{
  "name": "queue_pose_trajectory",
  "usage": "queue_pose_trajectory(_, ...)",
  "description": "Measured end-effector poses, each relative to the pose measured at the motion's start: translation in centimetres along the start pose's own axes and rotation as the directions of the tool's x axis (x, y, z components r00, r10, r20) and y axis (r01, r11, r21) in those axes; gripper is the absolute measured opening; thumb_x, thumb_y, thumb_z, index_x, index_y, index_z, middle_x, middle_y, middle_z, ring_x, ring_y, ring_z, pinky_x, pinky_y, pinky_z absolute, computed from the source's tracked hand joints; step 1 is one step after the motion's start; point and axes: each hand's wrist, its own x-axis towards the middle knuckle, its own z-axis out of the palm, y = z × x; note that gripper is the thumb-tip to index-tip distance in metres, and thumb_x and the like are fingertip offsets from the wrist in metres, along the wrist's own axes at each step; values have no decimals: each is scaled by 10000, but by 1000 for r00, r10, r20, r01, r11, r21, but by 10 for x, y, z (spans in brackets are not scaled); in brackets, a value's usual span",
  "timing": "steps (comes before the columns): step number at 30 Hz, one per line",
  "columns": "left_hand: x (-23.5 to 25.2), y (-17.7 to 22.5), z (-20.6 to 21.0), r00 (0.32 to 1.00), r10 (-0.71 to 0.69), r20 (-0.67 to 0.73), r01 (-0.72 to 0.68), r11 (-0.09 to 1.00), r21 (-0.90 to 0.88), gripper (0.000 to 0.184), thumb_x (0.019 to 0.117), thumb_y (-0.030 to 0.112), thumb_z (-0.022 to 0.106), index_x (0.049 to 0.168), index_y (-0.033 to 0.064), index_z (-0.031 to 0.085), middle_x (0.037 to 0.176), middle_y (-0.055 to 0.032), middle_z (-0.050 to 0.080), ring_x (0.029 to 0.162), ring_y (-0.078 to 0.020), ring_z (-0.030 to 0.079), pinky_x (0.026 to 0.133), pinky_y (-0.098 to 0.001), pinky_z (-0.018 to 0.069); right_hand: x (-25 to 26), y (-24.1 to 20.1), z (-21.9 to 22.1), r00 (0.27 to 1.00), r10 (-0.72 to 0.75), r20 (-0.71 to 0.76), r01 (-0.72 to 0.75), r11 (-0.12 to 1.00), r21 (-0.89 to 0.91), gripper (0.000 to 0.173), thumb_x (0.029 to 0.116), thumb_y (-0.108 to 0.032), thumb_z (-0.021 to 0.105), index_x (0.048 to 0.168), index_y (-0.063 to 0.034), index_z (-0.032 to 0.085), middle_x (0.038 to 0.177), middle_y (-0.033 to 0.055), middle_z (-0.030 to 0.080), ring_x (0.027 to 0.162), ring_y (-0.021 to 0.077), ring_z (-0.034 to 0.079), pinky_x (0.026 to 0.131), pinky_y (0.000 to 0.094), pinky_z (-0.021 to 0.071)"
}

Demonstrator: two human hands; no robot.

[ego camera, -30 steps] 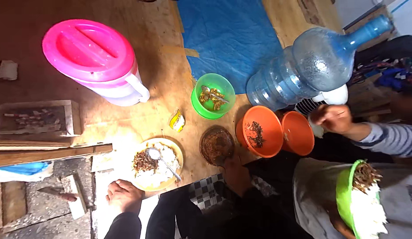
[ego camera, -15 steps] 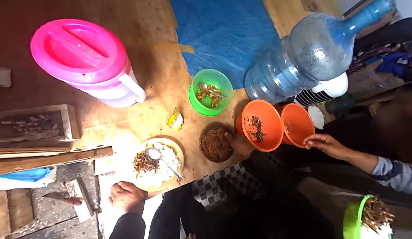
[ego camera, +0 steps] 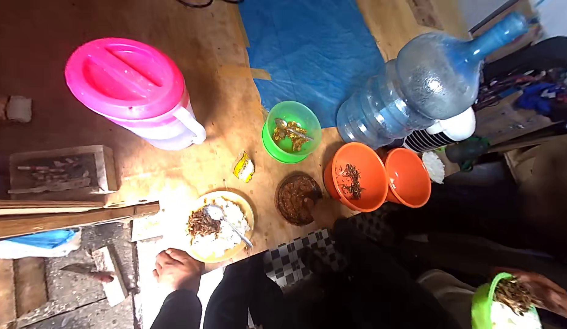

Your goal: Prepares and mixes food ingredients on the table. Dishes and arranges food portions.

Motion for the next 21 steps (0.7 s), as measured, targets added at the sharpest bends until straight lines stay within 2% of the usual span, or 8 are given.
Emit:
queue_pose_trajectory(2,-3,1,-1,1000,-6,2,6,1000,-1,633,1101,349,125,1411,-37,519,1447,-261,540,1388,-404,489,1168,-542,341,-1,-15,-6,999,-20,-28,21,1000,23,765,1082,-604,222,1274,-1,652,1274,247,666,1233,399,629,1025,630,476)
queue_pose_trajectory(5,-5,1,-4,1000,7,-1,-7,1000,3,628,1102,335,127,1395,-55,523,1431,-273,547,1379,-401,499,1169,-528,343,-6,-33,39,988,-3,-157,-6,998,-60,707,1073,-606,277,1371,-28,555,1200,223,698,1120,401,690,924,619,544)
queue_pose_trajectory(7,0,6,-2,1000,21,-5,-21,1000,1,624,1099,323,132,1395,-66,520,1433,-281,542,1379,-406,499,1167,-529,344,0,-28,50,984,28,-174,-45,995,-94,719,1077,-593,289,1415,5,499,1215,242,688,1138,409,684,953,605,534)
queue_pose_trajectory(9,-6,1,-5,1000,-3,28,2,1000,20,624,1100,322,130,1425,-61,499,1465,-279,517,1397,-409,479,1176,-533,337,12,-19,41,991,27,-130,-32,999,-31,730,1081,-571,293,1435,36,492,1297,273,645,1206,427,644,1002,633,504)
queue_pose_trajectory(13,-1,4,-5,1000,5,31,-5,1000,20,637,1100,346,114,1429,-44,496,1466,-269,518,1395,-403,481,1173,-537,338,8,-13,46,986,32,-163,-35,999,-15,759,1067,-615,290,1445,11,493,1248,255,675,1172,412,666,988,624,513)
queue_pose_trajectory(17,-9,-1,-8,999,-17,51,16,999,32,624,1101,340,120,1438,-31,491,1471,-253,520,1403,-392,475,1178,-529,335,-9,-16,12,997,28,-78,-34,997,-74,766,1066,-636,244,1361,-21,593,1288,236,667,1229,403,635,1010,655,476)
queue_pose_trajectory(19,-4,3,-7,1000,1,24,-2,1000,20,621,1099,337,126,1410,-30,518,1450,-252,540,1387,-401,491,1162,-543,349,-27,-28,16,988,-24,-154,0,988,-156,731,1061,-639,273,1345,-42,584,1216,228,691,1150,409,676,934,642,528)
queue_pose_trajectory(21,-4,3,-6,1000,-6,25,6,1000,13,628,1099,347,124,1415,-24,521,1457,-249,537,1389,-402,489,1162,-545,349,-36,-32,47,975,-88,-202,40,972,-230,675,1070,-595,318,1340,-29,566,1130,229,709,1093,416,693,923,624,531)
